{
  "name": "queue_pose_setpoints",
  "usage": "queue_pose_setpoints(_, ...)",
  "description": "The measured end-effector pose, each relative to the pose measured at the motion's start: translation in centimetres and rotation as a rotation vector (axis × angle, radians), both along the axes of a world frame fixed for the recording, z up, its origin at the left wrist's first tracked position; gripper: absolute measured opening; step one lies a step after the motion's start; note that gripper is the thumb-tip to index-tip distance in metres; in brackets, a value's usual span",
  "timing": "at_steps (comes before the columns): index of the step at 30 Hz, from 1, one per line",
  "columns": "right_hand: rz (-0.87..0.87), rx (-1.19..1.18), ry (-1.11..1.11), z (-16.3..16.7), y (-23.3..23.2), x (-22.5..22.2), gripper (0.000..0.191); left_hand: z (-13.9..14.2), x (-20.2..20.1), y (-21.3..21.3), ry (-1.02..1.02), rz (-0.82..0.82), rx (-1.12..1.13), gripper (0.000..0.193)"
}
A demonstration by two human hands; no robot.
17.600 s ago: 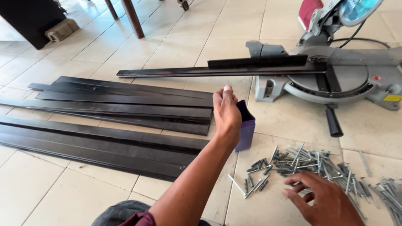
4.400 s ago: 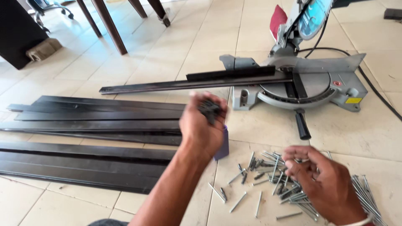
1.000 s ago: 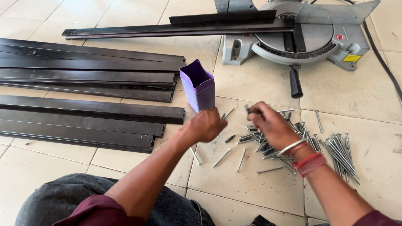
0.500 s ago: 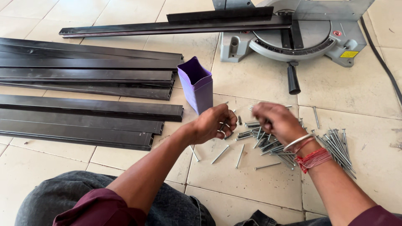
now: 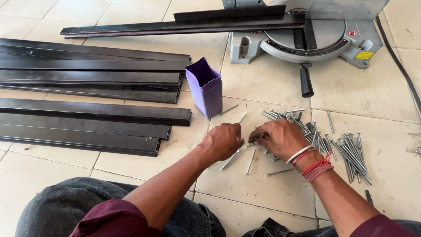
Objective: The person sits on the floor and sorts metal nails and screws from a scattered pile, separating them by type and placing the sorted nails into a purple container beside them. Metal profiles and a miter saw sit nearby but are not used.
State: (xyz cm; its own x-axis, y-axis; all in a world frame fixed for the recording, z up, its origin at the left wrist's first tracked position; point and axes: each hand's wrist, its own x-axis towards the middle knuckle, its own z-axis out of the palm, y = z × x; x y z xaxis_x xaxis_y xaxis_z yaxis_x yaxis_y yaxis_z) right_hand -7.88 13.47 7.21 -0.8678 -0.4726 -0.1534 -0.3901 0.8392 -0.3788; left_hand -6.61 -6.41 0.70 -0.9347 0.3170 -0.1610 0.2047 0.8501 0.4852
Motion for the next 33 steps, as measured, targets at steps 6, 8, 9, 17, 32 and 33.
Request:
queue_pose_setpoints(6, 0.048, 0.123, -0.02, 0.8, -0.5, 0.5, 0.016, -3.8, -1.8, -1.5, 0.277, -0.298, -0.059, 0.025)
queue_pose_setpoints(8, 0.038, 0.15, -0.041, 0.9, -0.4, 0.7, 0.017, -3.8, -2.5, -1.4, 0.344, -0.293, 0.083, 0.022)
queue_pose_setpoints(9, 0.038, 0.156, -0.054, 0.8, -0.4, 0.6, 0.018, -3.5, -2.7, -1.2, 0.061, -0.125, 0.292, 0.025)
queue_pose_setpoints(17, -0.063, -0.246, -0.209, -1.9, 2.7, -1.2, 0.02, 1.1, -1.8, 0.7, -0.448, 0.219, 0.768, 0.027)
queue_pose_setpoints(32, -0.304, -1.933, -1.103, -4.4, 8.2, -1.8, 0.019, -0.4, -0.8, 3.3, 0.244, -0.046, 0.014, 0.023)
queue_pose_setpoints(33, -0.382, -1.908, -1.069, -4.2, 8.4, -2.0, 0.023, -0.8, -0.9, 3.2, 0.26, -0.049, 0.031, 0.023)
